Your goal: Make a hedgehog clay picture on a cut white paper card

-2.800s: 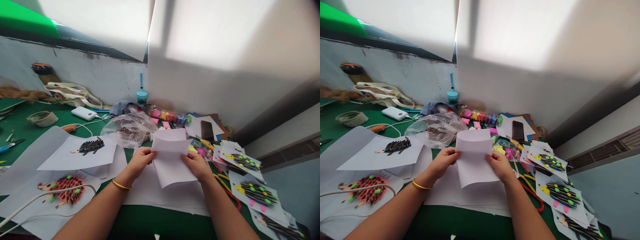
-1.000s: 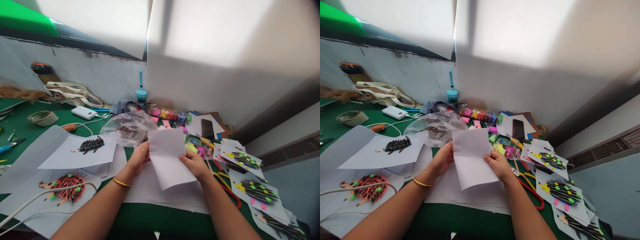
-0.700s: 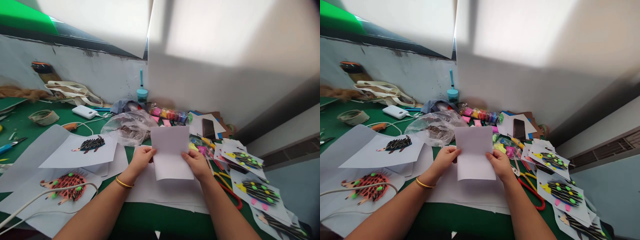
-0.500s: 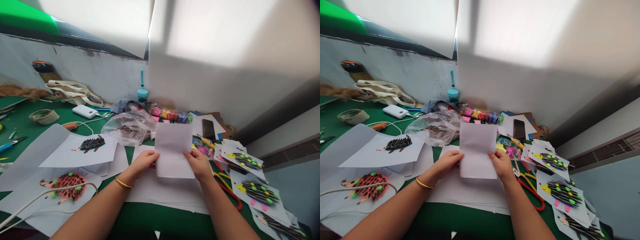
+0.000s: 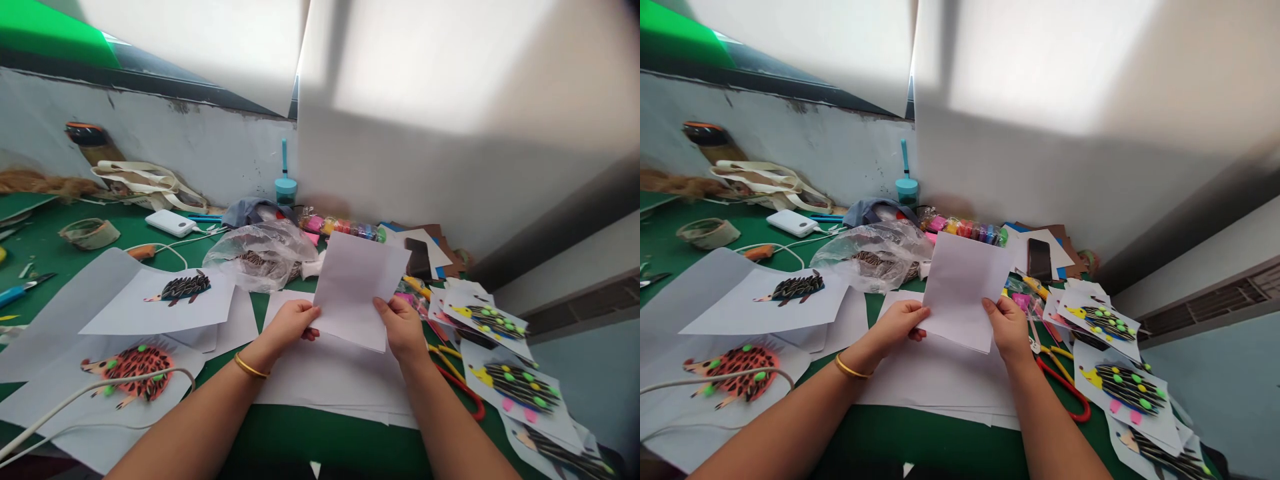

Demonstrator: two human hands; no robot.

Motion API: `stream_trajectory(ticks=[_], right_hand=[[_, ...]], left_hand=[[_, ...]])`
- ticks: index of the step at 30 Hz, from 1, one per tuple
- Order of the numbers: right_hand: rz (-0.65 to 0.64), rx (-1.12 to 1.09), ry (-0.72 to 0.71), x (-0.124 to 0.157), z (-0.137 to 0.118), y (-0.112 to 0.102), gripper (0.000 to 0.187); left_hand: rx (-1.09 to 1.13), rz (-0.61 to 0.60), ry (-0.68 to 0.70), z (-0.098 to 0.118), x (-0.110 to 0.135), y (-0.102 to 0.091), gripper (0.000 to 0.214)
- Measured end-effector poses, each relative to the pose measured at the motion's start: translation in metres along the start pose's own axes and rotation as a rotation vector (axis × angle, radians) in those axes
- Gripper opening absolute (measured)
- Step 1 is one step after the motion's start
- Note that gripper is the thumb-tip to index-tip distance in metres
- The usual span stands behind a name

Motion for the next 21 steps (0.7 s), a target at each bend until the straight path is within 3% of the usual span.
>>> stream_trajectory(ticks=[3, 6, 9, 14, 18, 21], right_hand=[[0.010, -0.021, 0.008, -0.001, 0.002, -0.001, 0.038], [0.025, -0.051, 0.040, -0.001, 0.004, -0.002, 0.038], [0.004, -0.058, 0.033, 0.001, 0.002, 0.002, 0.040], [-0.158, -0.072, 0.038, 0.009, 0.000, 0.022, 0.042], [-0.311, -0.087, 0.023, 0.010, -0.003, 0.029, 0.041], [-0.223, -0.127, -0.077, -0.001, -0.013, 0.011, 0.048]], left_hand=[[-0.148, 0.086, 0.102, 0.004, -0.004, -0.011, 0.038], [-0.166, 0.017, 0.191, 0.009, -0.003, -0.008, 0.041], [-0.034, -0.052, 0.248, 0.016, 0.001, -0.001, 0.037], [0.225, 0.069, 0.194, 0.019, 0.004, -0.007, 0.043], [0.242, 0.087, 0.155, 0.019, 0.005, -0.011, 0.044], [0.114, 0.078, 0.165, 0.022, 0.005, -0.014, 0.041]])
Point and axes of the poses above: each hand's wrist, its own x-axis away from the middle knuckle, its own y-axis out of the palm, z = x × y, the point moved 8 cm from there along -x, towards the middle knuckle, and after that the axes turned 1 degree about z, right-handed, at the moved point
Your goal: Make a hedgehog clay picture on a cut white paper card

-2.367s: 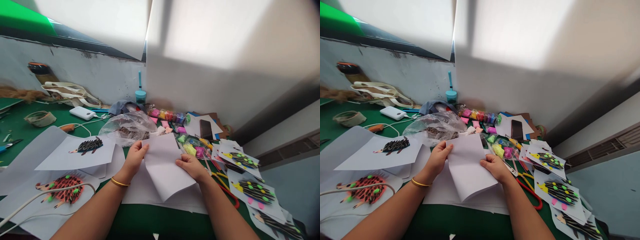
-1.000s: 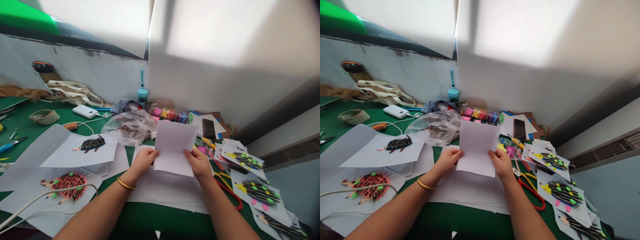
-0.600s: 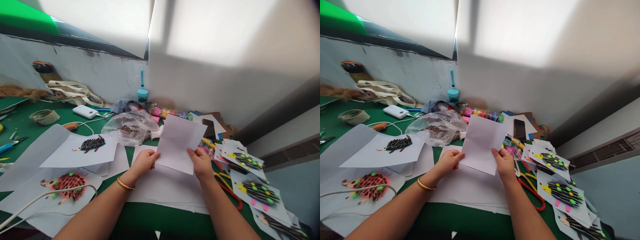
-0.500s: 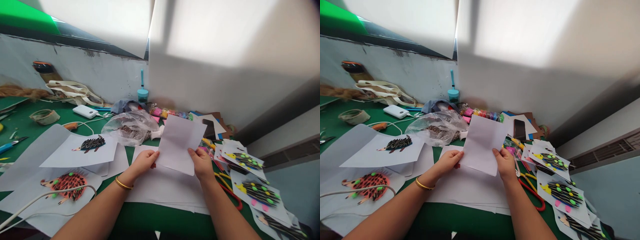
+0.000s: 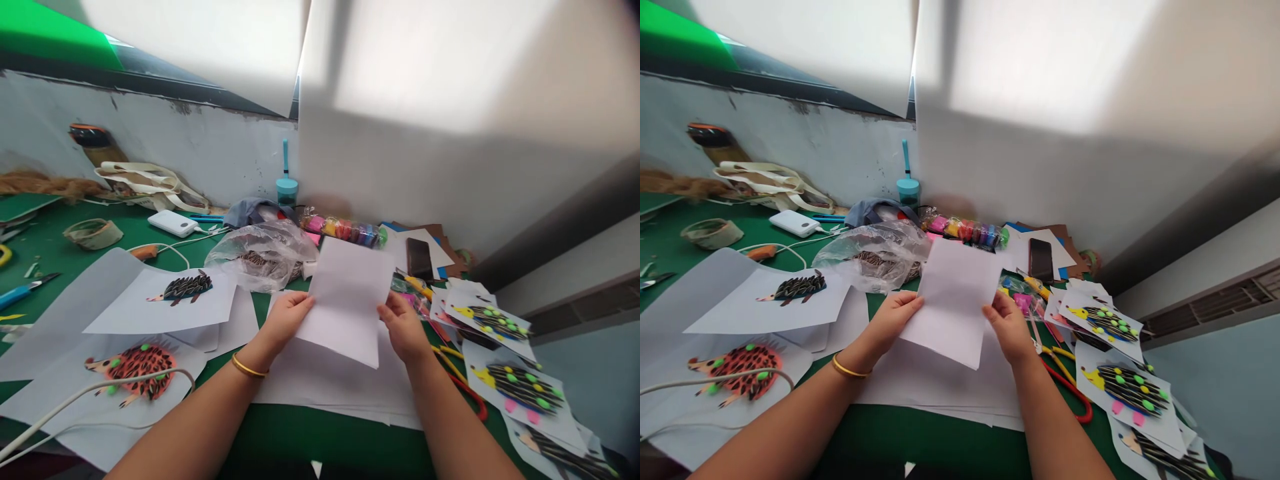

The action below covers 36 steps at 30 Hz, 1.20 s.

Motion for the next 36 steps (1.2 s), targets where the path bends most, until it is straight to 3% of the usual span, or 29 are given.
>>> stream_trajectory(ticks=[3, 5, 6, 8, 11, 13, 16, 23, 27, 31, 36], right_hand=[[0.251, 0.139, -0.241, 0.002, -0.032, -0.030, 0.055], [0.369, 0.460, -0.458, 0.015, -0.067, -0.028, 0.057], [0.352, 0.666, -0.574, 0.023, -0.084, -0.014, 0.055], [0.127, 0.989, -0.783, 0.038, -0.107, 0.032, 0.044], [-0.111, 1.201, -0.926, 0.057, -0.121, 0.084, 0.033], [-0.141, 1.253, -0.941, 0.060, -0.127, 0.097, 0.022], [-0.175, 1.301, -0.906, 0.060, -0.130, 0.100, 0.018], [-0.172, 1.343, -0.885, 0.067, -0.142, 0.099, 0.016], [-0.175, 1.321, -0.878, 0.071, -0.150, 0.096, 0.017], [-0.157, 1.279, -0.852, 0.072, -0.157, 0.079, 0.015], [-0.091, 1.194, -0.815, 0.065, -0.159, 0.044, 0.011]], left_hand=[[-0.267, -0.001, 0.087, 0.009, 0.001, -0.001, 0.034], [-0.470, -0.021, 0.173, 0.017, 0.005, 0.005, 0.031], [-0.572, -0.033, 0.222, 0.022, 0.008, 0.010, 0.031], [-0.776, -0.057, 0.336, 0.034, 0.018, 0.023, 0.030], [-1.079, -0.046, 0.513, 0.054, 0.037, 0.040, 0.028], [-1.200, -0.051, 0.594, 0.065, 0.047, 0.048, 0.025], [-1.282, -0.075, 0.642, 0.075, 0.058, 0.053, 0.023], [-1.259, -0.026, 0.756, 0.094, 0.070, 0.069, 0.024], [-1.236, -0.063, 0.815, 0.102, 0.076, 0.076, 0.024], [-1.220, -0.064, 0.844, 0.110, 0.080, 0.064, 0.020], [-1.160, -0.025, 0.881, 0.117, 0.074, 0.026, 0.021]])
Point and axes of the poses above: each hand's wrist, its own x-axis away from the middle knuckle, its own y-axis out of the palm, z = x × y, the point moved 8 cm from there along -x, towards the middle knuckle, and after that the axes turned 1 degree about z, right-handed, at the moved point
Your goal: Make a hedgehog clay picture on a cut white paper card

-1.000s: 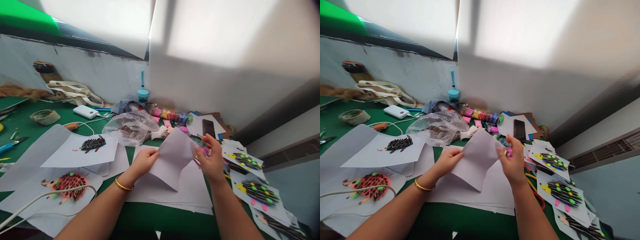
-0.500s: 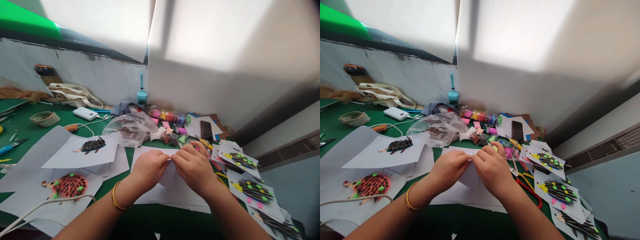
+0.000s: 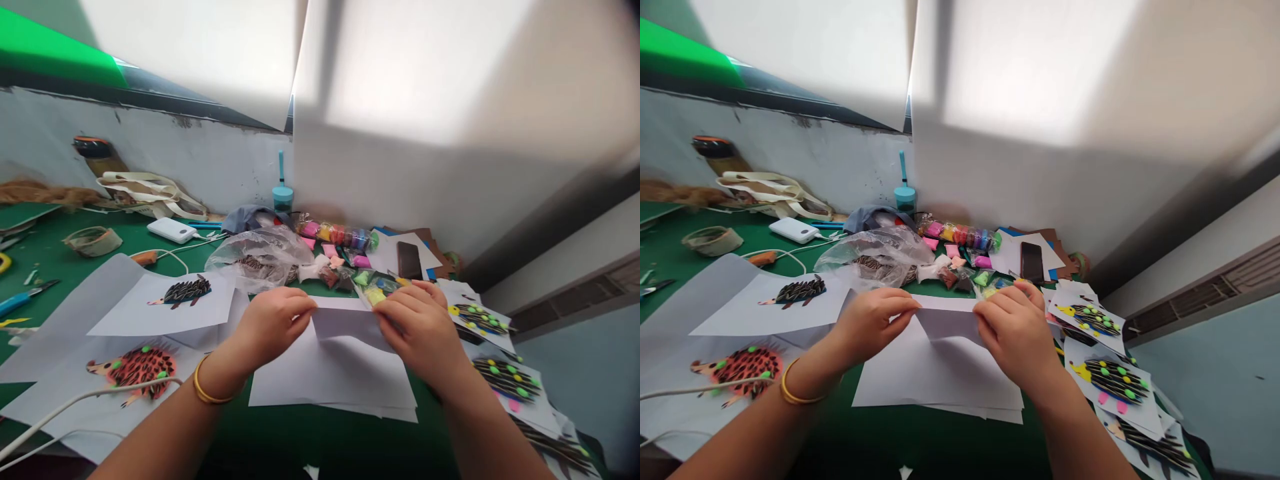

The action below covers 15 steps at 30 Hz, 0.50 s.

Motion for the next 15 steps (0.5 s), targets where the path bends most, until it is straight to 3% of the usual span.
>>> stream_trajectory(ticks=[4, 6, 8, 11, 15], right_hand=[[0.053, -0.072, 0.100, 0.004, 0.020, -0.002, 0.010], [0.041, -0.147, 0.127, 0.002, 0.016, 0.002, 0.009], [0.012, -0.217, 0.117, -0.002, 0.005, 0.009, 0.010], [-0.012, -0.264, 0.116, -0.005, -0.005, 0.017, 0.012], [-0.061, -0.299, 0.193, 0.007, 0.014, 0.025, 0.013]], left_hand=[[0.124, 0.197, -0.136, -0.026, 0.003, -0.020, 0.019], [0.259, 0.255, -0.151, -0.023, 0.001, -0.020, 0.034], [0.382, 0.227, -0.117, -0.010, -0.003, -0.011, 0.056], [0.439, 0.232, -0.146, 0.001, -0.006, -0.004, 0.012], [0.340, 0.295, -0.162, -0.004, -0.004, -0.017, 0.012]])
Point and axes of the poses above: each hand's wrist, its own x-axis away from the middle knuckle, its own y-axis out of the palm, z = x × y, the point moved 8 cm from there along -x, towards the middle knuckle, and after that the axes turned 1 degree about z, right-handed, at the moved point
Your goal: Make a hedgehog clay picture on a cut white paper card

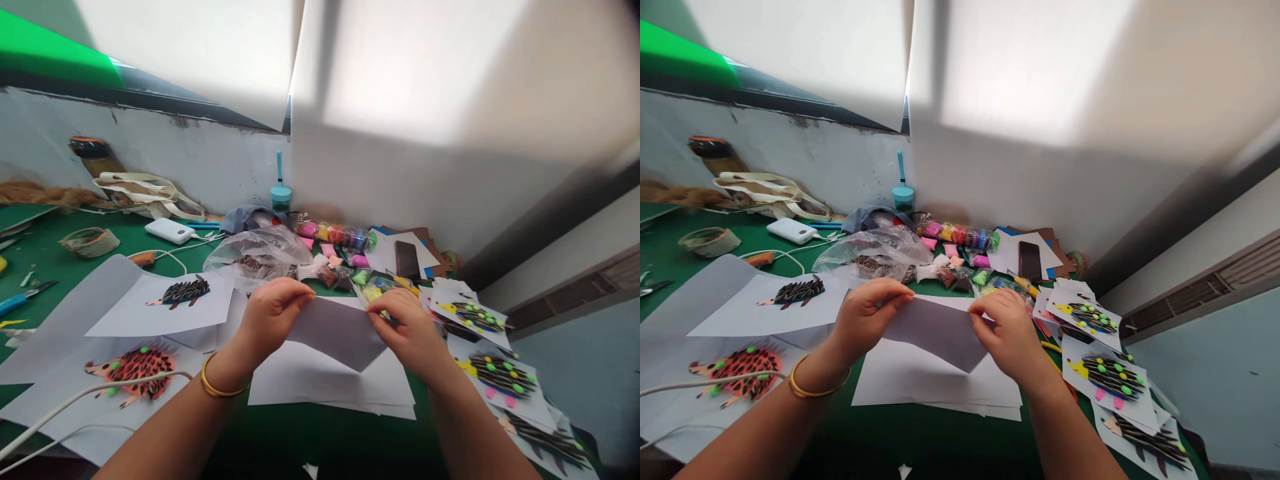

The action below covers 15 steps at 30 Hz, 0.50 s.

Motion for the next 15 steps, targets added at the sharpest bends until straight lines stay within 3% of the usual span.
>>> stream_trajectory(ticks=[4, 8, 10, 12, 14, 15], right_hand=[[-0.067, 0.041, 0.114, 0.013, 0.037, -0.002, 0.014], [0.008, 0.145, 0.167, 0.021, 0.054, -0.011, 0.016], [0.101, 0.168, 0.139, 0.023, 0.045, -0.016, 0.015], [0.152, 0.178, 0.048, 0.023, 0.025, -0.016, 0.031], [0.091, 0.172, -0.060, 0.022, 0.001, -0.008, 0.050], [0.032, 0.162, -0.089, 0.021, -0.008, -0.002, 0.046]], left_hand=[[-0.097, -0.002, 0.037, -0.003, -0.004, -0.015, 0.015], [-0.176, 0.048, 0.073, 0.003, -0.009, -0.023, 0.016], [-0.186, 0.035, 0.120, 0.013, -0.011, -0.020, 0.016], [-0.182, -0.041, 0.212, 0.029, -0.012, -0.009, 0.015], [-0.194, -0.095, 0.313, 0.047, -0.011, 0.000, 0.016], [-0.196, -0.113, 0.349, 0.054, -0.011, 0.003, 0.016]])
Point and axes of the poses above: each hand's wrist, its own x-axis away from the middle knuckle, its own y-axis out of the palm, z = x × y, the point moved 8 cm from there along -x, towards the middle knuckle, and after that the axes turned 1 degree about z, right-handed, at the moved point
